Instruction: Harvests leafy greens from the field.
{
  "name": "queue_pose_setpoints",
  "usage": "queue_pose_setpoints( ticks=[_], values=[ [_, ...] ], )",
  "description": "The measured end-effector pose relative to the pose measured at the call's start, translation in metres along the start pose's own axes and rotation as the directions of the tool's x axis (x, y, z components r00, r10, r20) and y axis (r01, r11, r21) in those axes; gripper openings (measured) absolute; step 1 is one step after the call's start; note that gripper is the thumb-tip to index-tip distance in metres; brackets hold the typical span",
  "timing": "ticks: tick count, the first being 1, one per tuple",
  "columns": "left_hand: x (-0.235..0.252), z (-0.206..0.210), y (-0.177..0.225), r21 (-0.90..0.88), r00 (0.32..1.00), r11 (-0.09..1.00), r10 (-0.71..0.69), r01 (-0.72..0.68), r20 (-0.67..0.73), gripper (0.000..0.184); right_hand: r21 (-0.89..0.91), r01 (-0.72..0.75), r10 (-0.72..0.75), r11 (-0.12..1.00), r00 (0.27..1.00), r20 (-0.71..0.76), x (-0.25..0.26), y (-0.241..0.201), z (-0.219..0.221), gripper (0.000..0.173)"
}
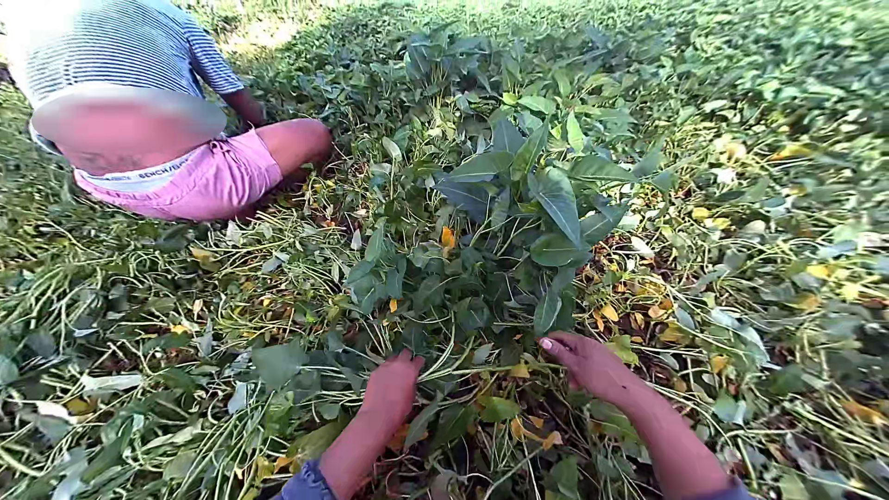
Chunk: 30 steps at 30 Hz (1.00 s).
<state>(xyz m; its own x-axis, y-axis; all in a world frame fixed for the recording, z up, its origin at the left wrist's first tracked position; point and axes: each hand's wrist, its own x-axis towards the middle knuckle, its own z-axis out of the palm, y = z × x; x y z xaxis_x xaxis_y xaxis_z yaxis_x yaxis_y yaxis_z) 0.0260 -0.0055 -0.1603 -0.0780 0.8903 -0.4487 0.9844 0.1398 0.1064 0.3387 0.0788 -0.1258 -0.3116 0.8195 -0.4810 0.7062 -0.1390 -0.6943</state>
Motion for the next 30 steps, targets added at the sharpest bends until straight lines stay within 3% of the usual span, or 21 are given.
queue_pose_setpoints(
  ticks=[2, 4, 5, 7, 9, 10, 14, 16, 18, 19, 21, 23, 24, 26, 28, 30],
  values=[
    [-0.007, -0.012, -0.005, -0.055, 1.000, 0.998, -0.005, 0.004, -0.005, 0.037, 0.394, -0.191, 0.178, 0.899, 0.982, 0.072, 0.038, 0.003, 0.014, 0.059],
    [-0.016, -0.024, -0.013, -0.091, 1.000, 0.996, -0.004, 0.003, -0.012, 0.031, 0.819, -0.300, 0.332, 0.488, 0.932, 0.143, 0.076, 0.012, 0.029, 0.064],
    [-0.019, -0.030, -0.018, -0.112, 1.000, 0.994, 0.002, -0.003, -0.015, 0.031, 0.921, -0.283, 0.378, 0.266, 0.910, 0.171, 0.090, 0.015, 0.035, 0.061],
    [-0.025, -0.039, -0.027, -0.156, 1.000, 0.988, 0.017, -0.019, -0.017, 0.031, 0.978, -0.204, 0.376, -0.037, 0.904, 0.203, 0.107, 0.017, 0.048, 0.054],
    [-0.030, -0.045, -0.038, -0.209, 1.000, 0.977, 0.028, -0.028, 0.000, 0.033, 0.975, -0.109, 0.325, -0.196, 0.930, 0.170, 0.113, 0.015, 0.060, 0.048],
    [-0.034, -0.049, -0.043, -0.241, 0.999, 0.970, 0.038, -0.033, 0.014, 0.033, 0.974, -0.045, 0.313, -0.223, 0.943, 0.115, 0.110, 0.010, 0.062, 0.044],
    [-0.055, -0.064, -0.058, -0.353, 0.997, 0.935, 0.062, -0.041, 0.049, 0.030, 0.968, 0.239, 0.260, -0.081, 0.942, -0.211, 0.082, -0.017, 0.019, 0.025],
    [-0.068, -0.071, -0.065, -0.387, 0.997, 0.922, 0.053, -0.027, 0.058, 0.029, 0.968, 0.253, 0.090, 0.011, 0.963, -0.253, 0.076, -0.024, -0.029, 0.032],
    [-0.078, -0.078, -0.083, -0.434, 0.998, 0.900, 0.056, -0.038, 0.029, 0.027, 0.965, 0.238, 0.062, 0.112, 0.967, -0.246, 0.086, -0.023, -0.078, 0.041],
    [-0.083, -0.082, -0.095, -0.468, 0.999, 0.882, 0.054, -0.048, -0.002, 0.025, 0.948, 0.224, 0.119, 0.226, 0.959, -0.256, 0.085, -0.023, -0.092, 0.036],
    [-0.091, -0.094, -0.119, -0.541, 1.000, 0.841, 0.012, -0.021, -0.019, 0.019, 0.794, 0.131, 0.213, 0.594, 0.926, -0.312, 0.068, -0.020, -0.095, 0.029],
    [-0.094, -0.103, -0.142, -0.615, 0.998, 0.787, -0.070, 0.051, -0.008, 0.016, 0.524, 0.019, 0.172, 0.852, 0.934, -0.314, 0.043, -0.016, -0.072, 0.042],
    [-0.096, -0.103, -0.154, -0.667, 0.993, 0.742, -0.114, 0.074, -0.017, 0.012, 0.415, -0.008, 0.126, 0.910, 0.958, -0.258, 0.031, -0.017, -0.051, 0.057],
    [-0.101, -0.101, -0.173, -0.775, 0.980, 0.626, -0.192, 0.083, -0.050, 0.007, 0.252, 0.011, -0.010, 0.968, 1.000, -0.004, 0.017, -0.033, -0.004, 0.067],
    [-0.110, -0.098, -0.188, -0.826, 0.972, 0.560, -0.223, 0.062, -0.078, 0.007, 0.077, 0.094, -0.114, 0.993, 0.940, 0.321, 0.030, -0.060, 0.040, 0.068],
    [-0.116, -0.097, -0.197, -0.840, 0.969, 0.540, -0.234, 0.058, -0.084, 0.006, -0.075, 0.183, -0.127, 0.980, 0.873, 0.470, 0.070, -0.083, 0.077, 0.066]
  ],
)
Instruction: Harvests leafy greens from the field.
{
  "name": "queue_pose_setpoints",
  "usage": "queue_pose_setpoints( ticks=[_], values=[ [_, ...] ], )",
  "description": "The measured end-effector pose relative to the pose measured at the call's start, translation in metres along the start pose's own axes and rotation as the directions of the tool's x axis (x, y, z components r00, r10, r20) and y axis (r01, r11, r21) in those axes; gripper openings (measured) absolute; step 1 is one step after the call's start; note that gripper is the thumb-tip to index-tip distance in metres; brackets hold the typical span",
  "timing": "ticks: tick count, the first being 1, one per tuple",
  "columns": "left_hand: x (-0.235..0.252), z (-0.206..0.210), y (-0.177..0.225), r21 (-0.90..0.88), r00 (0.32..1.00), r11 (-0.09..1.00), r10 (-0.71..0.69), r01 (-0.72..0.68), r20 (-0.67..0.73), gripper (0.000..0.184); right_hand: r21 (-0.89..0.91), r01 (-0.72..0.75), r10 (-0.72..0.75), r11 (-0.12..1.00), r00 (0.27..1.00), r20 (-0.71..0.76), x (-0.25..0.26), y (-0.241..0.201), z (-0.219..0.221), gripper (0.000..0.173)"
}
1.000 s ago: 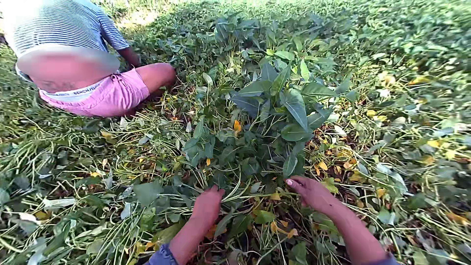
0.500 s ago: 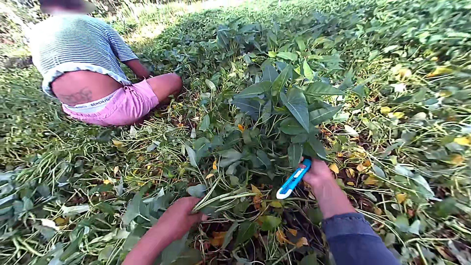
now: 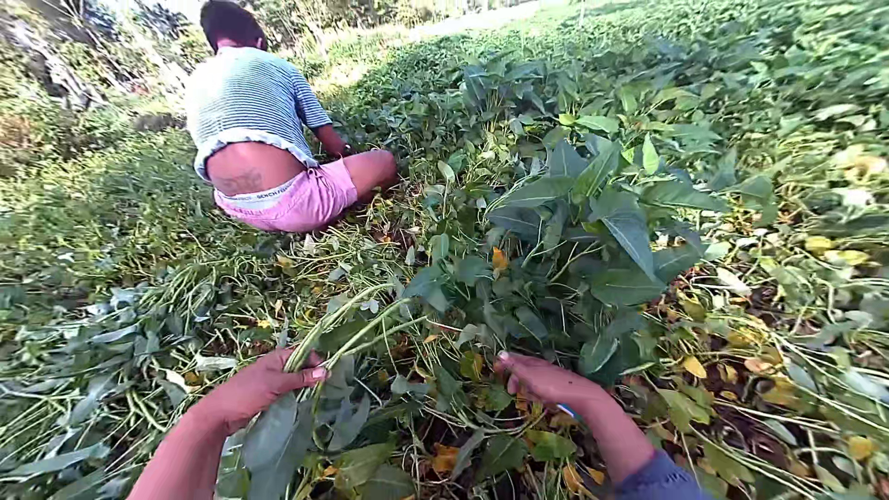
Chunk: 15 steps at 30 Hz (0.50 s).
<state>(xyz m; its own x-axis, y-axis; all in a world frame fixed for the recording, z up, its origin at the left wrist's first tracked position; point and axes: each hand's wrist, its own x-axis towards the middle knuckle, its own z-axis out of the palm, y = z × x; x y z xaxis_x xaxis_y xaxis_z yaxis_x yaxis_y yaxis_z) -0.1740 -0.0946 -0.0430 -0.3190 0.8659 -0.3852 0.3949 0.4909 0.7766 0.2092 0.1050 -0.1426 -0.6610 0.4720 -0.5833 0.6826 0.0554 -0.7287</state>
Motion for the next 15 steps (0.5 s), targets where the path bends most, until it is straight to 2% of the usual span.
queue_pose_setpoints(
  ticks=[2, 4, 6, 8, 10, 11, 13, 15],
  values=[
    [-0.001, 0.000, -0.003, -0.008, 1.000, 1.000, -0.004, 0.004, -0.001, 0.006, -0.109, -0.054, 0.053, 0.993, 0.999, -0.013, 0.049, -0.011, -0.002, 0.065],
    [0.000, 0.000, -0.006, -0.018, 1.000, 1.000, -0.007, 0.007, -0.004, 0.006, -0.094, -0.109, 0.100, 0.990, 0.990, -0.100, 0.079, -0.012, -0.015, 0.065],
    [0.002, -0.003, -0.009, -0.035, 1.000, 0.999, -0.015, 0.014, -0.010, 0.006, 0.062, -0.116, 0.128, 0.991, 0.964, -0.232, 0.091, -0.011, -0.044, 0.066],
    [0.002, -0.005, -0.012, -0.057, 0.999, 0.998, -0.030, 0.029, -0.013, 0.006, 0.260, -0.047, 0.160, 0.964, 0.888, -0.431, 0.082, -0.018, -0.081, 0.062],
    [0.001, -0.004, -0.013, -0.065, 0.999, 0.997, -0.050, 0.050, 0.003, 0.006, 0.334, 0.000, 0.195, 0.943, 0.812, -0.550, 0.072, -0.024, -0.116, 0.060],
    [-0.001, -0.003, -0.012, -0.064, 0.998, 0.996, -0.059, 0.060, 0.016, 0.005, 0.344, 0.019, 0.190, 0.939, 0.805, -0.562, 0.069, -0.024, -0.128, 0.060],
    [-0.002, -0.003, -0.010, -0.062, 0.998, 0.997, -0.050, 0.053, 0.047, 0.005, 0.317, 0.077, 0.110, 0.945, 0.840, -0.531, 0.070, -0.031, -0.133, 0.058],
    [-0.003, -0.001, -0.005, -0.066, 0.996, 0.997, -0.037, 0.043, 0.082, 0.005, 0.275, 0.089, 0.029, 0.957, 0.917, -0.398, 0.083, -0.052, -0.119, 0.064]
  ],
)
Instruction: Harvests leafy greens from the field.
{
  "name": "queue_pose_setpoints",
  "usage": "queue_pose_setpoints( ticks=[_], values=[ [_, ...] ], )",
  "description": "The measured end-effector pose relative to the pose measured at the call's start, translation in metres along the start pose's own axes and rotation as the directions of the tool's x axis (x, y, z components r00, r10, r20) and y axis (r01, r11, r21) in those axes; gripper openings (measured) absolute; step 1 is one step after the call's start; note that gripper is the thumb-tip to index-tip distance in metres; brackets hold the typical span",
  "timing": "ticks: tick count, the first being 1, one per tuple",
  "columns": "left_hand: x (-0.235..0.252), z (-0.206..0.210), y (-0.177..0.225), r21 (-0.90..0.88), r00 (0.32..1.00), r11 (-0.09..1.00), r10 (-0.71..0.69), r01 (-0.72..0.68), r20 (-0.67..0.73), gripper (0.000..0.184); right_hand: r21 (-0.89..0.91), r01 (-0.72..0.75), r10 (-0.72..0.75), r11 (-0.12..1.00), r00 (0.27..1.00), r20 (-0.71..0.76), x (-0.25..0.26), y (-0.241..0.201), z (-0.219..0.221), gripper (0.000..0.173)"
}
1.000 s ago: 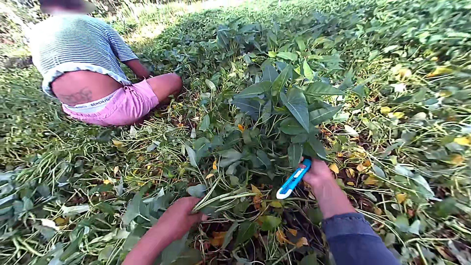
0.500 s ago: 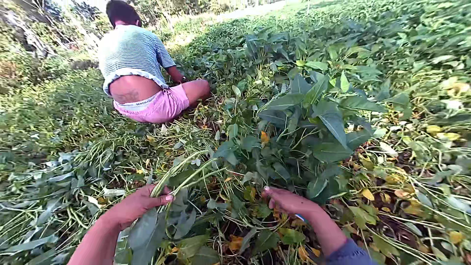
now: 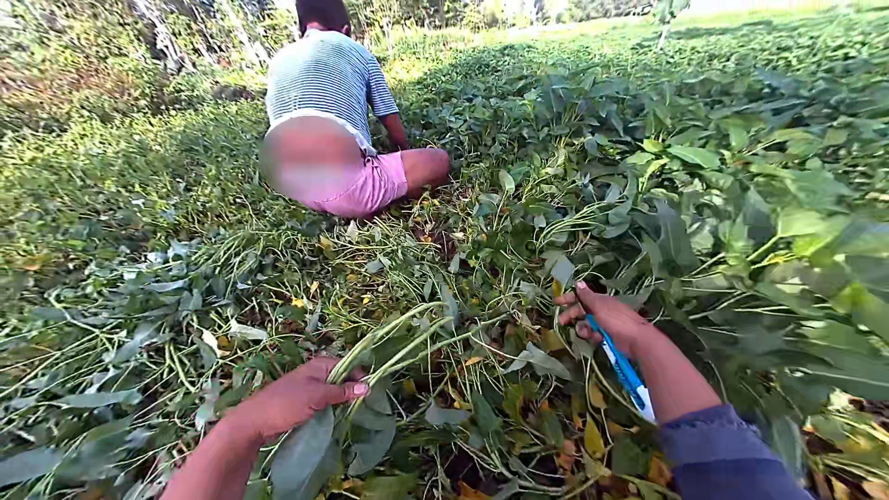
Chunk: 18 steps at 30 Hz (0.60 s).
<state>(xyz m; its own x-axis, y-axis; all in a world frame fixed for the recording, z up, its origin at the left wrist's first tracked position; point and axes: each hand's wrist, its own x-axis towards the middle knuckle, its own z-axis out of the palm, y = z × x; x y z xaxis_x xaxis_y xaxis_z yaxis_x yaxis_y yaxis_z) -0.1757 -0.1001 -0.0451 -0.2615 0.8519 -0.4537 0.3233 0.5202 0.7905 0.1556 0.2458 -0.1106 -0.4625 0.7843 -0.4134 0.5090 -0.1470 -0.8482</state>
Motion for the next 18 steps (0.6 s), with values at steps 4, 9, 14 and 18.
queue_pose_setpoints(
  ticks=[4, 9, 14, 18],
  values=[
    [-0.010, 0.011, 0.015, 0.044, 0.998, 0.998, 0.035, -0.038, 0.057, 0.009, -0.334, -0.160, 0.180, 0.929, 0.983, 0.031, 0.051, -0.011, 0.071, 0.075],
    [-0.018, 0.015, 0.019, 0.052, 0.997, 0.998, 0.037, -0.040, 0.061, 0.013, 0.029, -0.173, 0.175, 0.985, 0.979, -0.109, 0.089, 0.025, 0.110, 0.047],
    [-0.024, -0.005, -0.009, -0.196, 0.998, 0.980, -0.036, 0.025, -0.056, 0.006, -0.162, 0.096, -0.094, 0.982, 0.995, 0.021, 0.096, 0.057, 0.084, 0.046],
    [-0.036, -0.011, -0.024, -0.334, 0.993, 0.943, -0.035, -0.005, -0.113, 0.011, -0.126, 0.151, -0.172, 0.980, 0.970, -0.175, 0.004, -0.011, 0.083, 0.040]
  ],
)
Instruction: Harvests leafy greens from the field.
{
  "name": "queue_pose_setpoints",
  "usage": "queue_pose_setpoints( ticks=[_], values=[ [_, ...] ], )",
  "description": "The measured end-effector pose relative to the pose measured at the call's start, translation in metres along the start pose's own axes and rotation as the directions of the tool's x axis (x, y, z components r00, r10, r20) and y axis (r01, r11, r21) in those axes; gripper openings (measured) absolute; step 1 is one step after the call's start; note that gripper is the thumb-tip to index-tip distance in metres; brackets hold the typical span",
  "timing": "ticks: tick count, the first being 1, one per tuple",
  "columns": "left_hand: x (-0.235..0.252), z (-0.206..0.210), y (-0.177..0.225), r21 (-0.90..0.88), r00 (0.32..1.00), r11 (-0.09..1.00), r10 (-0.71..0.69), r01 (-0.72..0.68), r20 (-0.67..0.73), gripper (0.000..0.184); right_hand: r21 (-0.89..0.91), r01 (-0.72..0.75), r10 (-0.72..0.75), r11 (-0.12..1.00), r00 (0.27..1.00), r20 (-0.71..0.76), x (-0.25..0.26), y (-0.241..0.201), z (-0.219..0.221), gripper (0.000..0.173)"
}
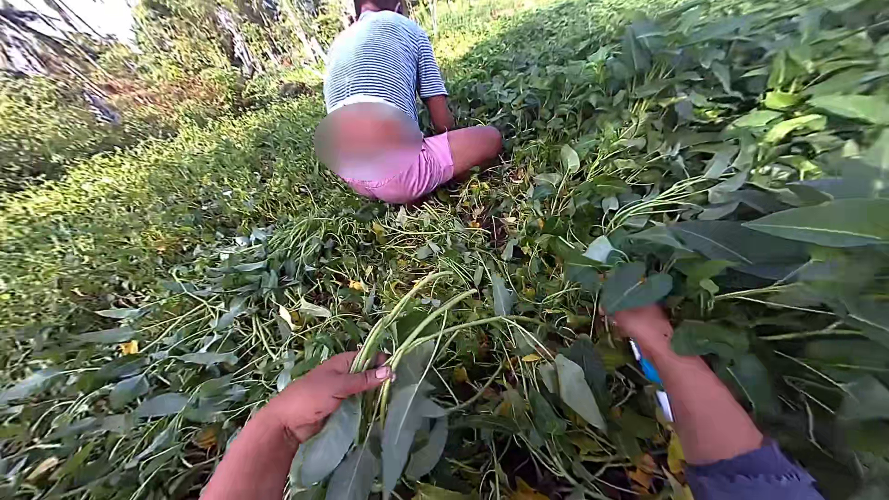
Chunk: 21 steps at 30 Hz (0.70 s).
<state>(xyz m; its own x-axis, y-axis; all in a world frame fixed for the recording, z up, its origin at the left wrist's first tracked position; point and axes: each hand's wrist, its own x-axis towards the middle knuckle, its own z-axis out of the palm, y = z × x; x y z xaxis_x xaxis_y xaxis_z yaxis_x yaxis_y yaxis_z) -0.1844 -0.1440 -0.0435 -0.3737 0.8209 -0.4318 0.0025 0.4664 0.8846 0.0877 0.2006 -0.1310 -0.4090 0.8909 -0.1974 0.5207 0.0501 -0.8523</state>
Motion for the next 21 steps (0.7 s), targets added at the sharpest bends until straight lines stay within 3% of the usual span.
queue_pose_setpoints(
  ticks=[2, 4, 6, 8, 10, 11, 13, 16, 18, 21],
  values=[
    [-0.001, 0.005, 0.001, -0.027, 1.000, 1.000, 0.002, -0.001, 0.007, 0.011, 0.171, 0.124, -0.138, 0.977, 0.988, 0.071, -0.042, -0.040, 0.008, 0.059],
    [-0.002, 0.011, 0.008, -0.041, 0.999, 0.999, 0.012, -0.010, 0.033, 0.013, 0.287, 0.095, -0.188, 0.953, 0.931, 0.314, -0.069, -0.070, 0.033, 0.067],
    [-0.012, 0.017, 0.012, -0.072, 0.998, 0.997, 0.016, -0.012, 0.065, 0.016, 0.288, 0.009, -0.150, 0.958, 0.868, 0.473, -0.084, -0.077, 0.066, 0.065],
    [-0.022, 0.020, 0.016, -0.061, 0.994, 0.998, 0.041, -0.035, 0.102, 0.017, 0.233, -0.016, -0.095, 0.972, 0.884, 0.458, -0.091, -0.077, 0.091, 0.060],
    [-0.034, 0.020, 0.015, -0.044, 0.981, 0.994, 0.102, -0.096, 0.168, 0.021, 0.098, -0.061, 0.007, 0.993, 0.877, 0.480, -0.109, -0.098, 0.088, 0.051],
    [-0.040, 0.021, 0.013, -0.036, 0.970, 0.990, 0.140, -0.136, 0.200, 0.022, 0.149, 0.104, -0.157, 0.983, 0.899, 0.410, -0.109, -0.087, 0.095, 0.049],
    [-0.057, 0.022, 0.015, -0.012, 0.956, 0.979, 0.203, -0.205, 0.213, 0.021, 0.143, 0.437, -0.460, 0.888, 0.842, 0.283, -0.110, -0.079, 0.086, 0.044],
    [-0.082, 0.028, 0.024, 0.006, 0.946, 0.957, 0.287, -0.291, 0.148, 0.023, -0.196, 0.732, -0.728, 0.653, 0.677, 0.104, -0.141, -0.096, 0.036, 0.041],
    [-0.093, 0.035, 0.031, -0.019, 0.938, 0.943, 0.334, -0.333, 0.089, 0.025, -0.407, 0.718, -0.793, 0.565, 0.608, -0.027, -0.167, -0.101, -0.003, 0.042],
    [-0.103, 0.029, 0.030, -0.108, 0.936, 0.930, 0.352, -0.352, -0.018, 0.029, -0.512, 0.506, -0.702, 0.694, 0.634, -0.325, -0.213, -0.073, -0.094, 0.048]
  ],
)
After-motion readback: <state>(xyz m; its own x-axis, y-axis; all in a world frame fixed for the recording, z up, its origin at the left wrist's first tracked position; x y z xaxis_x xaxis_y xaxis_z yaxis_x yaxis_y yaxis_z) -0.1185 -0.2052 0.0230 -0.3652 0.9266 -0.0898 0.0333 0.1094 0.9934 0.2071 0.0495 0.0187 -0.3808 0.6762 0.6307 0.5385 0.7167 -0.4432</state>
